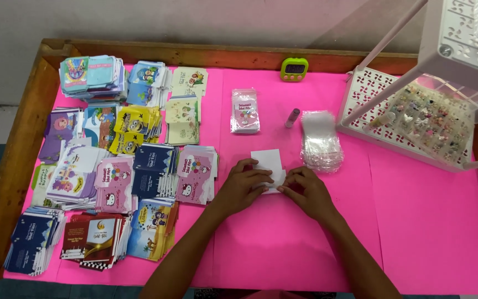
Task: Packing small decorative cards into plastic bags with paper inserts
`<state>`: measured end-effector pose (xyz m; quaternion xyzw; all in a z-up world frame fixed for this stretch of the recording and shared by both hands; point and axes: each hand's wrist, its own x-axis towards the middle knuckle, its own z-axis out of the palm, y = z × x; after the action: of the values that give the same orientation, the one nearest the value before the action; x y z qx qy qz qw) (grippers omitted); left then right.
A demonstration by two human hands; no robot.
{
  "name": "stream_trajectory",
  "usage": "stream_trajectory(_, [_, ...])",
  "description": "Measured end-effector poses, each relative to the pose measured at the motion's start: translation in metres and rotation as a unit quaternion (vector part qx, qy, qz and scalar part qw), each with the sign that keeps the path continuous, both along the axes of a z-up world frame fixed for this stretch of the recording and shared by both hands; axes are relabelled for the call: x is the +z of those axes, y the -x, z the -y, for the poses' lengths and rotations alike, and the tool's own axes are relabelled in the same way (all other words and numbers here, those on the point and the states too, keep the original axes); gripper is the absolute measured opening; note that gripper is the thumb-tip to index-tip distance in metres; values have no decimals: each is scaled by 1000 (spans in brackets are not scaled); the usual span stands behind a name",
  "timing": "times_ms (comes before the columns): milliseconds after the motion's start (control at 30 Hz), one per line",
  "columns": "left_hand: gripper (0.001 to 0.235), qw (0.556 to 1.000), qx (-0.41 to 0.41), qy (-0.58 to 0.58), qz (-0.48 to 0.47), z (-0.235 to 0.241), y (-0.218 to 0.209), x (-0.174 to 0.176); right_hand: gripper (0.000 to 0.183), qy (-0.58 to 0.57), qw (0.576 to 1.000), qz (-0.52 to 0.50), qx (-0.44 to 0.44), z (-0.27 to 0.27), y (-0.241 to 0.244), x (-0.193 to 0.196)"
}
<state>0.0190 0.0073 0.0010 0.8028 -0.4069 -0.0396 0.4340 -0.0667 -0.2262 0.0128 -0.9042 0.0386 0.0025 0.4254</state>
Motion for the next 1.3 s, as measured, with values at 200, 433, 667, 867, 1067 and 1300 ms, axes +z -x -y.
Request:
stream_trajectory(200, [16, 999, -6, -3, -49, 0, -3, -10, 14, -3, 1000, -10, -12, -4, -1, 9])
stream_trajectory(433, [12, 999, -24, -32, -4, -3, -3, -9, 17, -2, 1000, -10, -14, -4, -1, 5])
stream_trajectory(667, [11, 999, -48, -23, -9, -6, -5, -6, 14, 0, 1000, -6, -15, -5, -1, 5])
stream_trajectory(867, [10, 998, -50, -38, -21, -5, -4, -4, 14, -10, 1000, -5, -25, -5, -1, 10])
stream_trajectory(1067, [10, 997, -49, -53, -28, -4, -4, -2, 18, -65, 996, -4, -58, 0, 0, 4])
stream_trajectory(1300, [12, 997, -52, -48, -33, -5, -4, 1, 25, -19, 999, -30, -23, -7, 1, 18])
